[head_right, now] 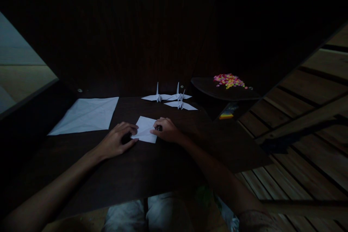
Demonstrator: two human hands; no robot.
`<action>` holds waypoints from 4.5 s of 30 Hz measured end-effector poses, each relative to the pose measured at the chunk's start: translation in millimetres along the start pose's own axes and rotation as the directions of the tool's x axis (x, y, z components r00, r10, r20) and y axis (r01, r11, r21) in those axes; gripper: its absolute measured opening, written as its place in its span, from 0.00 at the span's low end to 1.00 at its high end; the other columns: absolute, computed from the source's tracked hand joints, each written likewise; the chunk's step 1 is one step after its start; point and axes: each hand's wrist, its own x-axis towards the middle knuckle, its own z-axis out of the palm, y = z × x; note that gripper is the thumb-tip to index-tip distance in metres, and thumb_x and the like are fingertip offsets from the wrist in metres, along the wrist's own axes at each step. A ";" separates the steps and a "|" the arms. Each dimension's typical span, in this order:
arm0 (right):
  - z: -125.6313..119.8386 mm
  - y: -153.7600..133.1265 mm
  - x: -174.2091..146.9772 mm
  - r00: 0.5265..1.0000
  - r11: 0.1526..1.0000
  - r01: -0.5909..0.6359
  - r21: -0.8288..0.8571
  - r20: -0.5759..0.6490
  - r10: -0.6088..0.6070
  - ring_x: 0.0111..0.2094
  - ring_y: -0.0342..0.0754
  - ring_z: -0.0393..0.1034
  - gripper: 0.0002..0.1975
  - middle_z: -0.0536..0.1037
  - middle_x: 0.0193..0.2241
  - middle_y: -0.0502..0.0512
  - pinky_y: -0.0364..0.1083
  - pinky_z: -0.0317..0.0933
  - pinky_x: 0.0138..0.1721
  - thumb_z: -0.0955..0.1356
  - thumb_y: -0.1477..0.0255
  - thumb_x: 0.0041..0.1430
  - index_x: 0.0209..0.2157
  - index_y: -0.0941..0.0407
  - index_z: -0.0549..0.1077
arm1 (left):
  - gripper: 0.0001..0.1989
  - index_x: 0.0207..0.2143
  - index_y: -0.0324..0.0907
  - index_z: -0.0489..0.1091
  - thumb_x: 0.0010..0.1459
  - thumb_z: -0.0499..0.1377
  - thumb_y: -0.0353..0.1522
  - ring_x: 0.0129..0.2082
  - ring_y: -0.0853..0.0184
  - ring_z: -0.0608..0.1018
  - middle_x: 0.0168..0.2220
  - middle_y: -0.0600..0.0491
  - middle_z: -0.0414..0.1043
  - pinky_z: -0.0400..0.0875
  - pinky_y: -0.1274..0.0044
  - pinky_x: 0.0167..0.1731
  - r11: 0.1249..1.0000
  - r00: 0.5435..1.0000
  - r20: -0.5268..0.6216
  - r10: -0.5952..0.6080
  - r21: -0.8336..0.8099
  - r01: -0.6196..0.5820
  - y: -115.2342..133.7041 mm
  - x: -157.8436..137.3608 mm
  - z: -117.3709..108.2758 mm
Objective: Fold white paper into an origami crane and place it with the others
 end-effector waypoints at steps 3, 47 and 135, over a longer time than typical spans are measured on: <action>0.7 -0.8 -0.1 1.000 1.000 -0.017 -0.003 0.001 0.017 0.30 0.44 0.66 0.07 0.72 0.26 0.50 0.45 0.57 0.36 0.71 0.70 0.52 0.24 0.58 0.72 | 0.09 0.32 0.42 0.66 0.60 0.55 0.38 0.44 0.61 0.72 0.44 0.49 0.71 0.62 0.64 0.49 0.999 1.000 -0.012 -0.029 -0.040 0.028 -7.4 0.2 5.8; 5.8 -18.5 -15.5 0.987 0.899 0.159 -0.407 0.038 -0.158 0.38 0.49 0.62 0.19 0.72 0.33 0.56 0.49 0.54 0.37 0.70 0.54 0.51 0.28 0.58 0.74 | 0.16 0.44 0.43 0.75 0.54 0.56 0.26 0.41 0.61 0.70 0.36 0.48 0.67 0.68 0.68 0.46 0.941 0.935 0.129 0.330 -0.128 -0.314 26.5 -8.2 7.1; 12.3 -8.3 -12.2 0.915 0.914 0.404 -0.023 0.003 -0.404 0.40 0.50 0.66 0.06 0.77 0.38 0.54 0.52 0.60 0.42 0.70 0.78 0.47 0.30 0.56 0.76 | 0.14 0.39 0.41 0.74 0.55 0.62 0.40 0.40 0.60 0.69 0.38 0.48 0.71 0.66 0.67 0.43 0.995 0.981 -0.193 0.014 0.098 0.005 -8.4 2.2 10.3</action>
